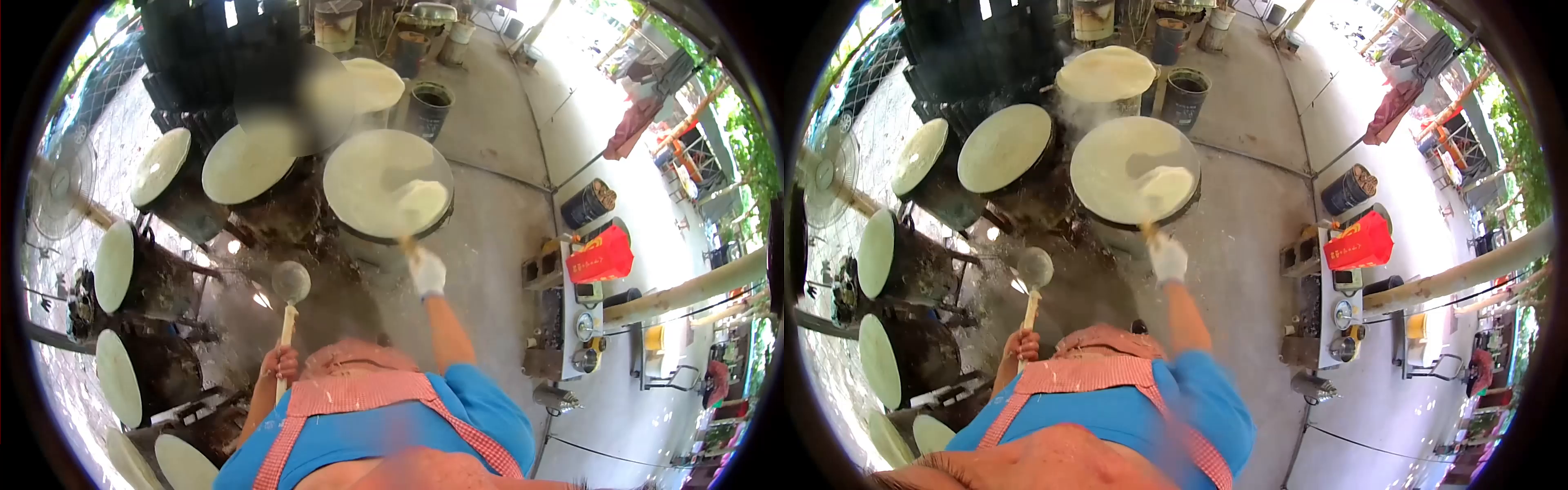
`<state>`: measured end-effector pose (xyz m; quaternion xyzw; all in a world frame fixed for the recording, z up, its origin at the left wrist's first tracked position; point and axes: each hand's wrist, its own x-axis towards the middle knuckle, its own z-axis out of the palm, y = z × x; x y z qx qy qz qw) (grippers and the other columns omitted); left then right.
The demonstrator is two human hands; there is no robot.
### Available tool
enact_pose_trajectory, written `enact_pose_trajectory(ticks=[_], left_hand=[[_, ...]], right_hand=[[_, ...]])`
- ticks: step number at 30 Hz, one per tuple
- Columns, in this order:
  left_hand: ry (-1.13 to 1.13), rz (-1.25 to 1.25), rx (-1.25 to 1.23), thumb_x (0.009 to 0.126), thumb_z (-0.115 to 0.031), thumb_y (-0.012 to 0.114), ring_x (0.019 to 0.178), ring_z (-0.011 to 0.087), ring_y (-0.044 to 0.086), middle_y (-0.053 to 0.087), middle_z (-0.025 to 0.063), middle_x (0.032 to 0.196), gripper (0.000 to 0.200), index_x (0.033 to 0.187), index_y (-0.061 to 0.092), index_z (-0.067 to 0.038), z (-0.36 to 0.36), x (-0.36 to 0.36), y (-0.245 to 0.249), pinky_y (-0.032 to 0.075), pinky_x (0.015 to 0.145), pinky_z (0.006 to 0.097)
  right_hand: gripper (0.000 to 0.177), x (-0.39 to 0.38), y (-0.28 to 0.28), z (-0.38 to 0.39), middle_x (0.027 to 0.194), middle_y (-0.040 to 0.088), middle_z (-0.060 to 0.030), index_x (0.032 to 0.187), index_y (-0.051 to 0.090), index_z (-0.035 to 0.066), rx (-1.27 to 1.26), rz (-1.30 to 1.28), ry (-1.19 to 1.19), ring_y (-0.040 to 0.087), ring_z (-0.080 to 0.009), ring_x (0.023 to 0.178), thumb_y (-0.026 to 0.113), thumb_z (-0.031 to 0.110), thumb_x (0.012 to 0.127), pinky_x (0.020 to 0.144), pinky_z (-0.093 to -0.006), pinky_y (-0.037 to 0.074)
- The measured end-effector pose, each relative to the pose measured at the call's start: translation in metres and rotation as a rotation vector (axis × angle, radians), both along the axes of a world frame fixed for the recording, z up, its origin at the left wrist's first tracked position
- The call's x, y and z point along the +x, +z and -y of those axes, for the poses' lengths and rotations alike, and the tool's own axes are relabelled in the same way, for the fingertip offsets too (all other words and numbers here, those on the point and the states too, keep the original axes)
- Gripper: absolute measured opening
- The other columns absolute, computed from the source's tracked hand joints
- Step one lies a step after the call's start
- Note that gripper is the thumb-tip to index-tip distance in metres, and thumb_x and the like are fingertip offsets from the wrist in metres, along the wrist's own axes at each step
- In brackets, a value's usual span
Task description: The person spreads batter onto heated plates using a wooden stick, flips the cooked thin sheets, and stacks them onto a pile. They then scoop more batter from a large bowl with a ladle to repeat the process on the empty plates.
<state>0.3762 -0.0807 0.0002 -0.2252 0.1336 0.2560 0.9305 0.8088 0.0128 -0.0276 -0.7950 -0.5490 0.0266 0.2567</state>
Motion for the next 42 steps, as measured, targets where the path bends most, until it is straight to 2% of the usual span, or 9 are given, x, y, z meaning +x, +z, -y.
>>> enact_pose_trajectory(ticks=[3,5,9,14,20,26,30,36,42], left_hand=[[-0.036,-0.171,0.068,0.094,-0.019,0.041,0.043,0.0098,0.032,0.03,-0.0005,0.056,0.026,0.07,0.04,-0.01,-0.012,0.003,-0.007,0.029,0.039,0.0249],[-0.062,-0.283,-0.017,0.095,-0.046,0.038,0.041,0.0078,0.027,0.028,-0.003,0.058,0.043,0.065,0.035,-0.015,-0.017,0.012,0.001,0.026,0.034,0.0226],[-0.057,-0.309,-0.205,0.095,-0.048,0.037,0.041,0.0077,0.025,0.025,-0.004,0.055,0.045,0.064,0.034,-0.015,-0.037,0.046,-0.007,0.023,0.033,0.022],[-0.148,-0.391,0.05,0.096,-0.041,0.041,0.042,0.0067,0.023,0.026,-0.0033,0.057,0.042,0.067,0.032,-0.012,-0.029,0.059,-0.015,0.024,0.036,0.0212],[-0.134,-0.608,0.037,0.092,-0.018,0.045,0.04,0.0056,0.025,0.026,-0.004,0.055,0.03,0.065,0.032,-0.013,-0.023,0.096,0.011,0.021,0.031,0.0201],[-0.187,-0.787,0.309,0.093,-0.045,0.047,0.045,0.0051,0.029,0.031,-0.0061,0.058,0.034,0.074,0.043,-0.016,-0.015,0.054,-0.008,0.026,0.038,0.0187],[-0.068,-0.571,-0.017,0.093,-0.046,0.046,0.045,0.0043,0.029,0.031,-0.0072,0.058,0.036,0.075,0.042,-0.015,-0.03,0.044,-0.008,0.026,0.038,0.0201],[0.003,-0.694,0.029,0.094,-0.025,0.044,0.038,0.0065,0.028,0.031,-0.0029,0.054,0.03,0.068,0.037,-0.011,-0.044,0.018,0.011,0.023,0.031,0.022],[0.097,-0.112,-0.209,0.095,-0.025,0.039,0.043,0.0108,0.035,0.031,0.0,0.052,0.035,0.064,0.037,-0.01,-0.046,0.004,-0.01,0.034,0.04,0.0272]], right_hand=[[0.027,0.016,0.0,0.038,0.076,0.062,-0.0165,0.089,0.067,0.012,-0.177,-0.121,-0.062,0.061,-0.0345,0.074,0.056,0.036,0.083,0.068,-0.0455,0.048],[0.028,0.059,-0.003,0.035,0.076,0.062,-0.0172,0.09,0.066,0.011,-0.111,-0.146,-0.187,0.061,-0.035,0.074,0.056,0.036,0.083,0.068,-0.0452,0.048],[0.035,0.07,0.032,-0.047,0.08,0.063,-0.0196,0.09,0.063,0.008,0.018,-0.24,-0.193,0.06,-0.0393,0.077,0.048,0.039,0.088,0.067,-0.0482,0.046],[0.032,0.072,-0.024,0.062,0.09,0.064,-0.0183,0.095,0.066,0.012,-0.26,-0.267,-0.097,0.061,-0.0358,0.083,0.052,0.04,0.086,0.072,-0.0434,0.048],[0.034,0.171,0.021,-0.155,0.093,0.062,-0.0229,0.096,0.067,0.007,-0.039,-0.452,-0.161,0.059,-0.0411,0.091,0.053,0.033,0.08,0.079,-0.0444,0.047],[0.035,0.122,-0.012,-0.103,0.09,0.067,-0.0202,0.094,0.067,0.0,0.143,-0.883,-0.115,0.064,-0.0201,0.079,0.064,0.029,0.074,0.073,-0.0304,0.048],[0.033,0.05,0.023,-0.069,0.088,0.067,-0.0169,0.092,0.069,0.003,0.021,-0.449,-0.019,0.062,-0.0329,0.08,0.066,0.031,0.075,0.078,-0.0345,0.047],[0.02,0.05,-0.014,-0.031,0.069,0.061,-0.002,0.088,0.069,0.0,0.203,-1.439,-0.303,0.05,-0.006,0.053,0.069,0.017,0.077,0.045,-0.0241,0.037],[0.027,0.051,0.005,-0.023,0.074,0.067,-0.0077,0.099,0.068,0.003,0.003,-0.927,-0.199,0.06,-0.0137,0.066,0.066,0.022,0.08,0.062,-0.0297,0.045]])
